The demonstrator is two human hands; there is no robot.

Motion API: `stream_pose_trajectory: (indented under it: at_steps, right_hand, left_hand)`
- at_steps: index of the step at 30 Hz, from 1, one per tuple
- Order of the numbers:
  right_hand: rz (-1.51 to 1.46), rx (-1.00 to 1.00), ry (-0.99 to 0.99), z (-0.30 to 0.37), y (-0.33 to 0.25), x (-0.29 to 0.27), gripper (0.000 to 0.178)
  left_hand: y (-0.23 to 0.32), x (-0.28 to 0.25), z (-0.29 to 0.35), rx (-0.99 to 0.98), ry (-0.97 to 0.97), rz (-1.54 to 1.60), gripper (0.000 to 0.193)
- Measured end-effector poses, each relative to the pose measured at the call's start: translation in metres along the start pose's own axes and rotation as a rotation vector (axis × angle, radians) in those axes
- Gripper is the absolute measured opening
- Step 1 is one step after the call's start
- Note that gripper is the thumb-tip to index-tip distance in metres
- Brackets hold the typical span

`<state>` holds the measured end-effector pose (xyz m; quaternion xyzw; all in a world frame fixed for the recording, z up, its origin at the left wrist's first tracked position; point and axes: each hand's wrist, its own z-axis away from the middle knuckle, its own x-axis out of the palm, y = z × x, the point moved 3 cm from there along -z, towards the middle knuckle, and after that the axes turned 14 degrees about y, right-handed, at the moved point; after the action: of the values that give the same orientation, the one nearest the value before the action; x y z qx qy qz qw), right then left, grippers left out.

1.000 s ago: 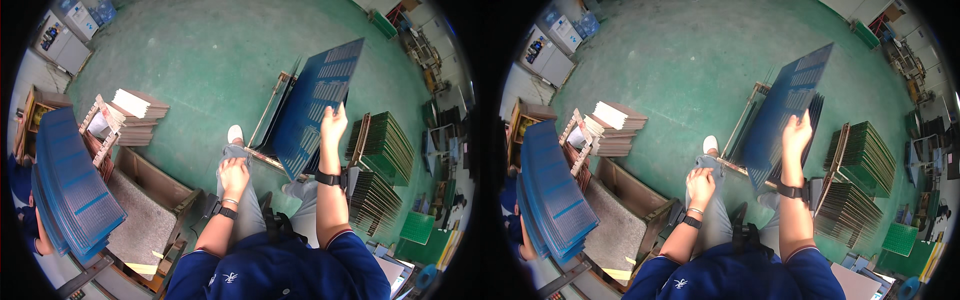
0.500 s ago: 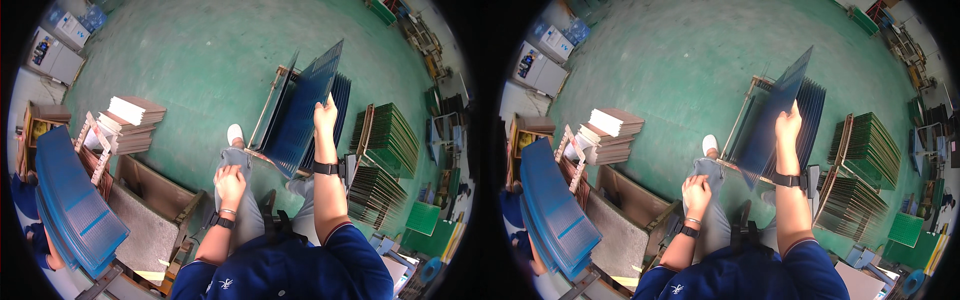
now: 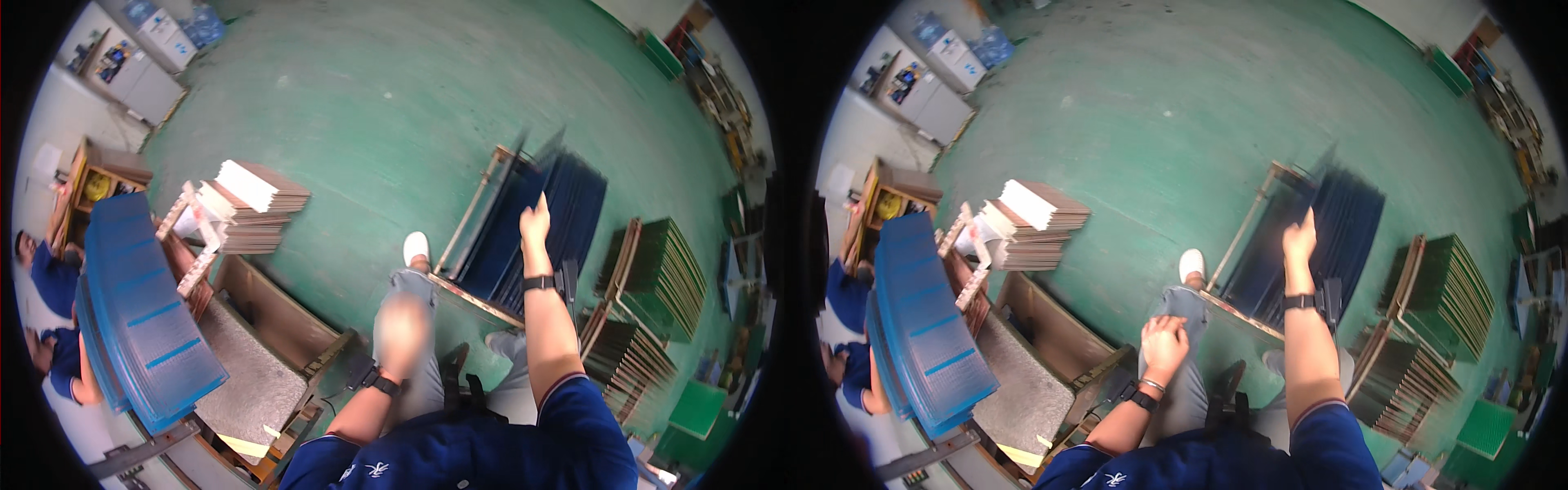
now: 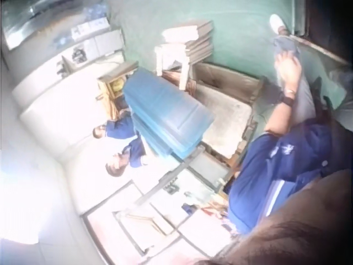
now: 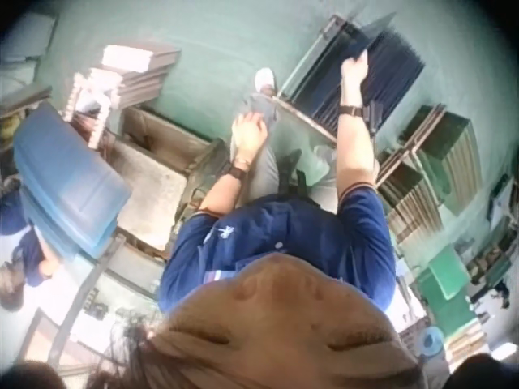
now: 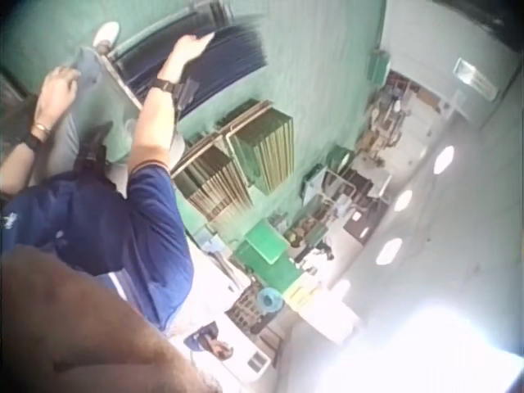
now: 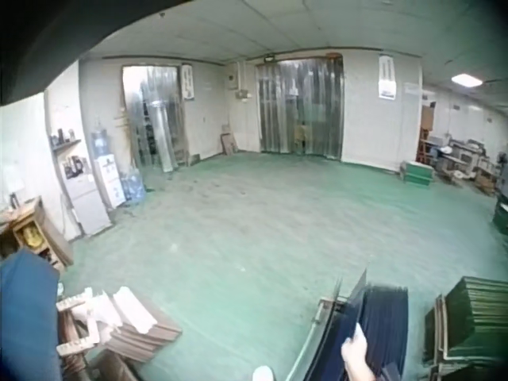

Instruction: The recorder is inspecting and organizing large blue metal sheets with cutouts and circuit patterns on a fabrication floor.

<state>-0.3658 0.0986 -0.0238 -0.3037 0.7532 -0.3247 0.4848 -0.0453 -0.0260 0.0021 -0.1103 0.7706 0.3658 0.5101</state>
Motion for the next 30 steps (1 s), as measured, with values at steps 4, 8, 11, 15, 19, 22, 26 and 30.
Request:
stream_pose_trajectory:
  at_steps: [4, 8, 11, 15, 19, 22, 26, 30]
  right_hand:
    - [-0.021, -0.181, -0.014, 0.035, 0.001, 0.004, 0.055]
    - [-0.094, -0.104, -0.137, 0.064, 0.018, 0.021, 0.05]
    - [0.149, -0.111, -0.223, 0.09, 0.021, 0.03, 0.045]
    - [0.3, -0.132, -0.363, 0.098, 0.003, 0.027, 0.048]
    - [0.351, -0.247, -0.332, 0.087, 0.006, 0.031, 0.051]
    - [0.272, 0.243, -0.724, 0.072, 0.004, 0.04, 0.036]
    - [0.281, 0.253, -0.734, 0.06, 0.004, 0.044, 0.034]
    - [0.314, 0.104, -0.669, 0.056, -0.034, 0.009, 0.036]
  left_hand:
    - [0.001, -0.001, 0.001, 0.009, 0.005, 0.018, 0.015]
    - [0.006, 0.002, 0.005, 0.033, 0.013, 0.072, 0.015]
    - [0.002, -0.005, 0.008, 0.0, 0.019, 0.078, 0.014]
    - [-0.004, -0.007, 0.008, -0.008, -0.01, 0.067, 0.013]
    - [-0.003, -0.005, 0.006, -0.023, -0.025, 0.087, 0.013]
    - [-0.003, -0.005, 0.003, -0.03, -0.015, 0.101, 0.013]
    - [-0.001, -0.006, 0.003, -0.018, -0.021, 0.104, 0.013]
    - [-0.002, -0.002, 0.01, -0.036, -0.034, 0.079, 0.014]
